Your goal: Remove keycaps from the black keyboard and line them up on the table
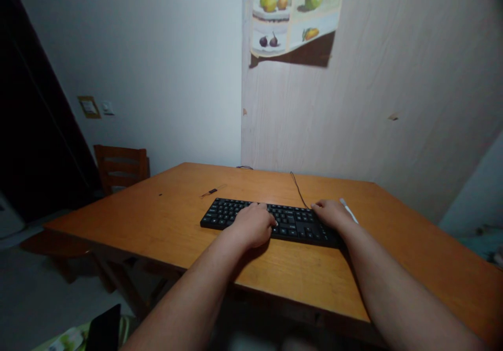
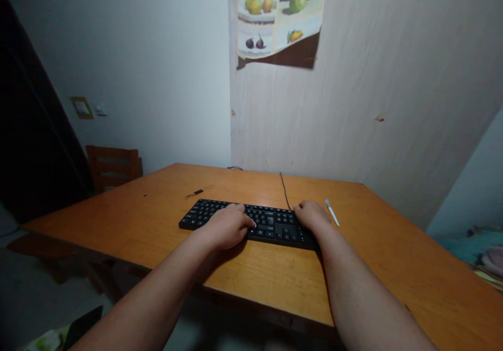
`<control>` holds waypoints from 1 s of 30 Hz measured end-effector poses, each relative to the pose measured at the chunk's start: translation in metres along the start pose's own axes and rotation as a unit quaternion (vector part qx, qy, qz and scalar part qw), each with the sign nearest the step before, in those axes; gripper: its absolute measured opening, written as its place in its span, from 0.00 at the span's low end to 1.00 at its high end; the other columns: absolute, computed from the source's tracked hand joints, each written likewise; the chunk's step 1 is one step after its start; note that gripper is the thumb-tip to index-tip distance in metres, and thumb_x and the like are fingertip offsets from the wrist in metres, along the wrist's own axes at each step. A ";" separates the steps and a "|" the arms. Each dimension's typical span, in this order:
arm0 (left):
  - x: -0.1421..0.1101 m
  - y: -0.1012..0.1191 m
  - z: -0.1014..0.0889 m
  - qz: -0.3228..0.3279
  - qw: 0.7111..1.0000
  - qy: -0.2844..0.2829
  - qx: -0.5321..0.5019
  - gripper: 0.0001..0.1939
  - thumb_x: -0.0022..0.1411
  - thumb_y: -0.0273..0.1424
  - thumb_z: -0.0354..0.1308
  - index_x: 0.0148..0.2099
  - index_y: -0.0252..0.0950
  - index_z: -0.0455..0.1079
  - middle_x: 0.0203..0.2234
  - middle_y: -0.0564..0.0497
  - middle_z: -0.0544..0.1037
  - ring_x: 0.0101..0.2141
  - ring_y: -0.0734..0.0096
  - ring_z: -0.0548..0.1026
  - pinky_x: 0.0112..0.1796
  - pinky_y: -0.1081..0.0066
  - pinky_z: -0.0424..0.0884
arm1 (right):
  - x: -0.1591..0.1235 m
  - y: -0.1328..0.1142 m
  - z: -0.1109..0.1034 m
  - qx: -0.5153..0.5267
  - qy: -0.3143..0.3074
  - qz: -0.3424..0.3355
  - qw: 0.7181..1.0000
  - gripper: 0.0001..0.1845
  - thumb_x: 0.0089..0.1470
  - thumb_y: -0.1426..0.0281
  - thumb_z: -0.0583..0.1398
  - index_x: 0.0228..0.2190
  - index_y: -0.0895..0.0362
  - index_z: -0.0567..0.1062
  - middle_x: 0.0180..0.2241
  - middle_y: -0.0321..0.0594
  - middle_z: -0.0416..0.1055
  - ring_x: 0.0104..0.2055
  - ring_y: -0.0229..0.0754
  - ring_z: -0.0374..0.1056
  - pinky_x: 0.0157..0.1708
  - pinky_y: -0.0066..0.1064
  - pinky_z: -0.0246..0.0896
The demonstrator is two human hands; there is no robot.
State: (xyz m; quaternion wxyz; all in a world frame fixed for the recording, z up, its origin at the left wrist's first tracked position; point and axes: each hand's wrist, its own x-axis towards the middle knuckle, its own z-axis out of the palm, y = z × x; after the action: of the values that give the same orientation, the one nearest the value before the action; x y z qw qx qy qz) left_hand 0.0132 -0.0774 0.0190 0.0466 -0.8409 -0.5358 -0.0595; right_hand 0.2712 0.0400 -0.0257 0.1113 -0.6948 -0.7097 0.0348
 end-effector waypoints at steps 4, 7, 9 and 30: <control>0.004 -0.001 0.000 -0.011 1.000 -0.010 -0.011 0.18 0.59 0.31 0.49 0.45 0.48 0.77 0.40 0.45 0.75 0.43 0.56 0.72 0.42 0.61 0.69 | 0.000 -0.001 -0.001 -0.008 0.011 0.000 1.000 0.25 0.58 0.55 0.49 0.41 0.55 0.79 0.43 0.50 0.76 0.50 0.52 0.68 0.53 0.43 0.52; 0.009 -0.003 -0.002 -0.006 1.000 -0.021 -0.021 0.17 0.57 0.30 0.51 0.44 0.48 0.78 0.39 0.46 0.77 0.42 0.56 0.73 0.41 0.62 0.70 | -0.002 -0.002 -0.002 -0.010 0.047 0.004 0.999 0.26 0.57 0.55 0.49 0.45 0.56 0.77 0.45 0.51 0.75 0.50 0.53 0.68 0.54 0.44 0.51; 0.011 -0.004 -0.003 0.004 0.999 -0.028 -0.025 0.17 0.56 0.28 0.52 0.43 0.47 0.78 0.39 0.47 0.78 0.41 0.56 0.74 0.40 0.62 0.70 | -0.005 -0.003 -0.002 -0.004 0.062 0.001 0.998 0.27 0.57 0.55 0.49 0.45 0.56 0.77 0.45 0.51 0.75 0.50 0.52 0.69 0.55 0.44 0.51; -0.001 -0.017 0.006 0.062 0.997 0.039 -0.009 0.16 0.59 0.33 0.50 0.45 0.48 0.77 0.38 0.46 0.74 0.41 0.59 0.72 0.42 0.64 0.68 | -0.042 -0.061 -0.011 0.083 0.201 -0.098 0.971 0.23 0.62 0.57 0.46 0.26 0.55 0.72 0.28 0.42 0.73 0.32 0.41 0.66 0.31 0.30 0.53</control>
State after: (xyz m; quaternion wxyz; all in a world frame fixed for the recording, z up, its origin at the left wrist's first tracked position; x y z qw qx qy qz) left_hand -0.0021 -0.0707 0.0130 0.0634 -0.8700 -0.4799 -0.0936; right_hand 0.2139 -0.0045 -0.0067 0.3120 -0.6026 -0.7323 -0.0578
